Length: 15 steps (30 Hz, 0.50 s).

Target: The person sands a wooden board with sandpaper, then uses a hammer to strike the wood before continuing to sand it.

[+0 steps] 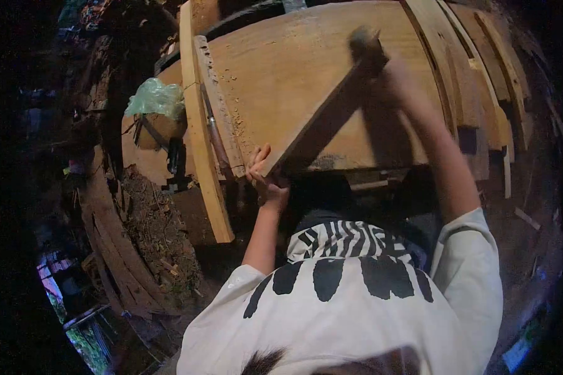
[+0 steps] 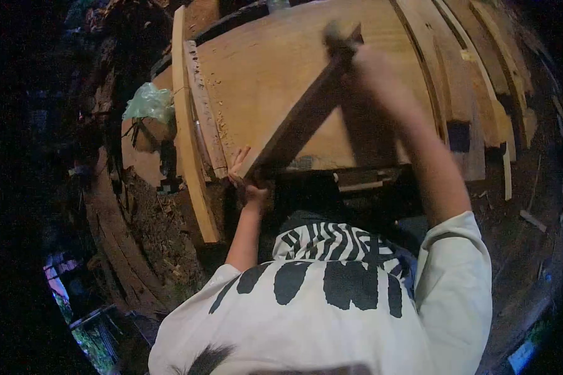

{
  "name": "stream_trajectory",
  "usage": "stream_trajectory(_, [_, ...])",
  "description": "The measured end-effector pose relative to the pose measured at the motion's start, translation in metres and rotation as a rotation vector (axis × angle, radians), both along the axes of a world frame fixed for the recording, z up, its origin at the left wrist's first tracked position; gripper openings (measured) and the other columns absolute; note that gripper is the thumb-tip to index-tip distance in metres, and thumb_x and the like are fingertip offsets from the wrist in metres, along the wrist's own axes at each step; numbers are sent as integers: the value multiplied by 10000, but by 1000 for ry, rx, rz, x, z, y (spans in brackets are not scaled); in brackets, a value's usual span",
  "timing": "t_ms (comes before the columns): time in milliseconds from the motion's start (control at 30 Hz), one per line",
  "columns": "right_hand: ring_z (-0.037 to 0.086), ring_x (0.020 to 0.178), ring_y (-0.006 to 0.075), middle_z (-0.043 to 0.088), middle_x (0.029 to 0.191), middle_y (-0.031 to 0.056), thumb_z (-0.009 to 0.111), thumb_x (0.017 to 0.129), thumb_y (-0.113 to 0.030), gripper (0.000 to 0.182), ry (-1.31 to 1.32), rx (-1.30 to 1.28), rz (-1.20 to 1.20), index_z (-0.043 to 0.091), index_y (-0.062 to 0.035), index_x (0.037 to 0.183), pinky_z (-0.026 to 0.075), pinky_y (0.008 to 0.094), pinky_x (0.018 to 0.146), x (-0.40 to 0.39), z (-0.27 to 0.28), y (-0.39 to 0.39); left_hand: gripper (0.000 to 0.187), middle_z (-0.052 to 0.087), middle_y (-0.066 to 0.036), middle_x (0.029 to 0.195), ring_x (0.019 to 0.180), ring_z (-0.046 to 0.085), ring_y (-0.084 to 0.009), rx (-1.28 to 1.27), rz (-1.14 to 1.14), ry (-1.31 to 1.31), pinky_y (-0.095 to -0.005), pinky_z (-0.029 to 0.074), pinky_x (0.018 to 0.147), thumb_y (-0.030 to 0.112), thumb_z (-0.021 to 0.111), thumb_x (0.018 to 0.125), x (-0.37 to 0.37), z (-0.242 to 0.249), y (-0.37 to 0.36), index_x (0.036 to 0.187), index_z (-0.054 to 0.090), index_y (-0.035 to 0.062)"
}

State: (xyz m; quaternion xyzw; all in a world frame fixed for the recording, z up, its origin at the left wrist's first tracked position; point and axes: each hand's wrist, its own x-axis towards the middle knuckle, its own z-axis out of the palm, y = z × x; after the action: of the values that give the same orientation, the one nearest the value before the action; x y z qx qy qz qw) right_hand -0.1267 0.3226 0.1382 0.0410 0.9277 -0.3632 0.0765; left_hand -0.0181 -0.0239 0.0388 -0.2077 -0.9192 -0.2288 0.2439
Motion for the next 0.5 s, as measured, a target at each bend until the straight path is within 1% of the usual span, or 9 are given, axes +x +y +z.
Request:
stream_trajectory(67, [647,886,342,642,1009,205,673,738,-49,382,-14,72,-58,582,-37,1109,519,406,753,-14,3,3,530,538,-184,1210,1174,477,-399,151,-39,-54,-497,286,1043,215,451,954,-5,-30,-14,1360,134,88])
stream_trajectory(167, [598,975,385,612,1035,206,605,789,-59,304,339,254,-13,533,-18,1082,494,450,805,1,-1,-38,598,532,-183,1230,1182,474,-397,61,-30,44,-497,285,1046,214,452,954,-2,-1,1,1377,41,117])
stream_trajectory(200, [577,1015,395,599,1060,205,600,791,-60,299,414,245,68,521,-15,1075,483,462,828,19,10,-63,598,532,-183,1230,1182,474,-397,76,-23,63,-497,285,1046,214,452,954,-2,4,5,1377,41,117])
stream_trajectory(233, [555,1066,381,573,1128,200,572,807,-67,289,221,65,194,525,-12,1088,467,449,877,33,12,-87,602,540,-174,1221,1186,474,-394,77,-15,37,-493,285,1047,220,455,955,-1,8,5,1384,44,123])
stream_trajectory(267, [565,1054,374,578,1125,192,548,812,-65,305,333,19,285,525,-15,1111,471,436,896,56,8,-118,606,549,-166,1212,1190,473,-391,74,-10,5,-490,286,1048,226,458,955,0,10,5,1390,47,130])
stream_trajectory(333, [567,1121,335,579,1184,212,535,794,-88,388,305,53,434,530,-1,1171,454,410,959,94,-2,-174,614,567,-154,1187,1167,492,-387,87,27,16,-492,297,1041,221,469,952,1,3,0,1395,55,126])
stream_trajectory(367, [577,1122,327,589,1180,229,552,779,-106,418,570,178,406,533,12,1179,447,390,980,108,-22,-192,637,571,-149,1188,1154,503,-386,64,29,-57,-489,304,1035,211,493,942,3,7,0,1402,60,126])
stream_trajectory(400, [584,1121,317,594,1180,229,545,786,-100,417,582,171,371,534,22,1184,437,377,997,111,-19,-195,660,575,-145,1189,1142,513,-384,41,32,-130,-486,312,1029,201,517,933,4,9,-2,1409,66,125])
stream_trajectory(500, [622,994,318,629,1032,190,535,804,-115,275,383,44,327,547,8,1049,496,405,875,95,2,-172,798,568,-134,1215,1130,526,-371,-19,27,-38,-491,317,1019,173,577,898,0,-7,-9,1450,2,136])
